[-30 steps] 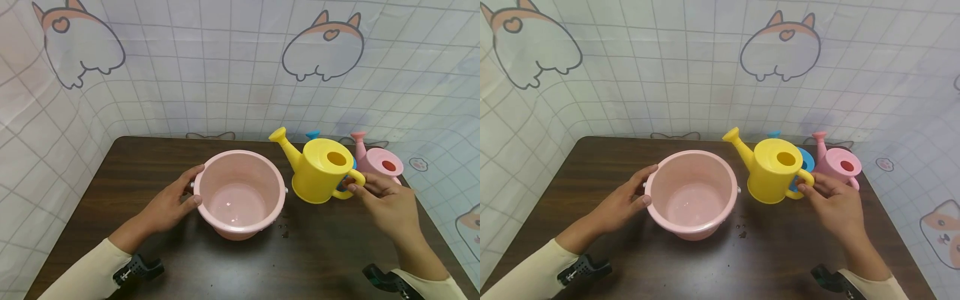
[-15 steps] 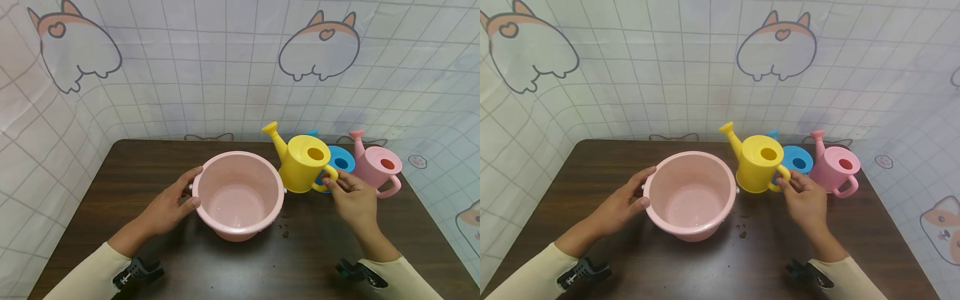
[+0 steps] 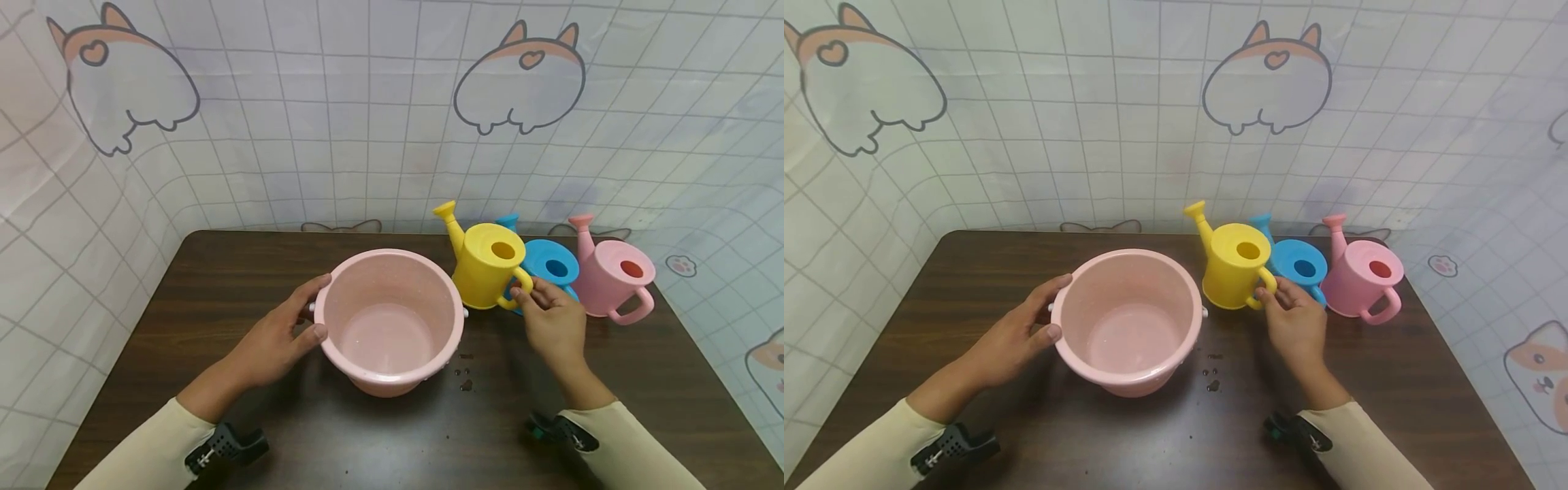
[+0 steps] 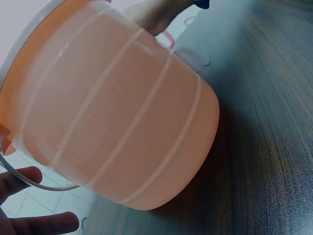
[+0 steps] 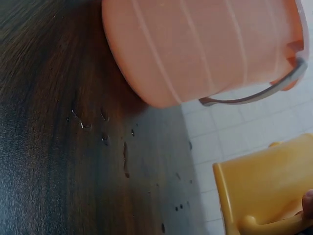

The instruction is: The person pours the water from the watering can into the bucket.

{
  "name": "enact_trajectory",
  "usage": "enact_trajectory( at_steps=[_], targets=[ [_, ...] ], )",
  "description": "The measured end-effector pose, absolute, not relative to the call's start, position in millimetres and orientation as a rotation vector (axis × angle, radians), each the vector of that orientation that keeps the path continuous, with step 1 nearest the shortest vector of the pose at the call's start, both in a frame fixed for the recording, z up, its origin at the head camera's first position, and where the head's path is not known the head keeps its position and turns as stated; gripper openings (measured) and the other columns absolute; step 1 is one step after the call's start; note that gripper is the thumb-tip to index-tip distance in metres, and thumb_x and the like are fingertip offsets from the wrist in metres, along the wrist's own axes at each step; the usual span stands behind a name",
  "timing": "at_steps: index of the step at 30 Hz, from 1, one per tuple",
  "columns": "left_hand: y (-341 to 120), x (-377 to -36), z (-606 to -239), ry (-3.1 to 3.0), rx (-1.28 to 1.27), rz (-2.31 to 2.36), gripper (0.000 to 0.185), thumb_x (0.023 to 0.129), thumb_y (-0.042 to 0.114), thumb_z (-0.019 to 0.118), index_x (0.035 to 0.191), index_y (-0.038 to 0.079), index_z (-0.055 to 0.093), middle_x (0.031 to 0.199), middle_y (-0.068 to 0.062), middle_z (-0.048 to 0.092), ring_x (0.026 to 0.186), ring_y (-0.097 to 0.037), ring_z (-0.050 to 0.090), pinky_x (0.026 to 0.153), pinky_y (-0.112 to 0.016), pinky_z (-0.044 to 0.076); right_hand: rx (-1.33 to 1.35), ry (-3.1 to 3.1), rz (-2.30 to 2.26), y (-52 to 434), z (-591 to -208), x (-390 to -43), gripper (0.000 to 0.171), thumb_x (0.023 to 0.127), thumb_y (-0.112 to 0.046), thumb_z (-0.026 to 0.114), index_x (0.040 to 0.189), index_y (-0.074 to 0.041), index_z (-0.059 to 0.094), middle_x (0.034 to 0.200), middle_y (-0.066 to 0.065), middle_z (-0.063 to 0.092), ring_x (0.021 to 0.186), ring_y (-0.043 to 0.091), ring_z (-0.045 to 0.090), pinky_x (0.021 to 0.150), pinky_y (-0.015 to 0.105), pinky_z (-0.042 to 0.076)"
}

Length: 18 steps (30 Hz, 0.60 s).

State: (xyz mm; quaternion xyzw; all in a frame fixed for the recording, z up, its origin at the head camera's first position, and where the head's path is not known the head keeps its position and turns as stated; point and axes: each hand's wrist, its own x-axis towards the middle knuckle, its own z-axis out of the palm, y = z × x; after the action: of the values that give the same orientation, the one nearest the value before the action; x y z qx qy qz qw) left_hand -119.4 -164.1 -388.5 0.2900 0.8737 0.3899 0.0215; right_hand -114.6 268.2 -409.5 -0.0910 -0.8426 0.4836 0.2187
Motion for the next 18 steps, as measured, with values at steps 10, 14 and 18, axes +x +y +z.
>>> enact_trajectory(
  at_steps=[10, 14, 18],
  targets=[
    [-164, -121, -391, 2.708, 0.925, 1.229, 0.067, 0.104, 0.045, 0.057, 0.161, 0.03, 0.026, 0.131, -0.006, 0.061, 0.108, -0.021, 0.063, 0.083, -0.049, 0.051, -0.291, -2.397, 1.298, 262, -425, -126, 0.04, 0.096, -0.029, 0.075, 0.124, 0.0, 0.072, 0.109, 0.015, 0.075, 0.101, 0.022, 0.073, 0.074, 0.011, 0.05],
    [-165, -121, -392, 2.714, 0.919, 1.219, 0.067, 0.103, 0.045, 0.057, 0.161, 0.031, 0.025, 0.132, -0.005, 0.061, 0.108, -0.02, 0.063, 0.083, -0.048, 0.051, -0.315, -2.441, 1.269, 259, -429, -128, 0.041, 0.097, -0.03, 0.074, 0.125, -0.001, 0.072, 0.111, 0.015, 0.075, 0.103, 0.025, 0.073, 0.073, 0.011, 0.049],
    [-165, -121, -392, 2.714, 0.925, 1.216, 0.067, 0.103, 0.046, 0.057, 0.161, 0.03, 0.025, 0.132, -0.006, 0.061, 0.109, -0.021, 0.064, 0.083, -0.048, 0.051, -0.339, -2.458, 1.279, 257, -433, -129, 0.042, 0.097, -0.031, 0.074, 0.126, -0.001, 0.071, 0.113, 0.015, 0.074, 0.104, 0.025, 0.072, 0.072, 0.011, 0.049]
  ],
)
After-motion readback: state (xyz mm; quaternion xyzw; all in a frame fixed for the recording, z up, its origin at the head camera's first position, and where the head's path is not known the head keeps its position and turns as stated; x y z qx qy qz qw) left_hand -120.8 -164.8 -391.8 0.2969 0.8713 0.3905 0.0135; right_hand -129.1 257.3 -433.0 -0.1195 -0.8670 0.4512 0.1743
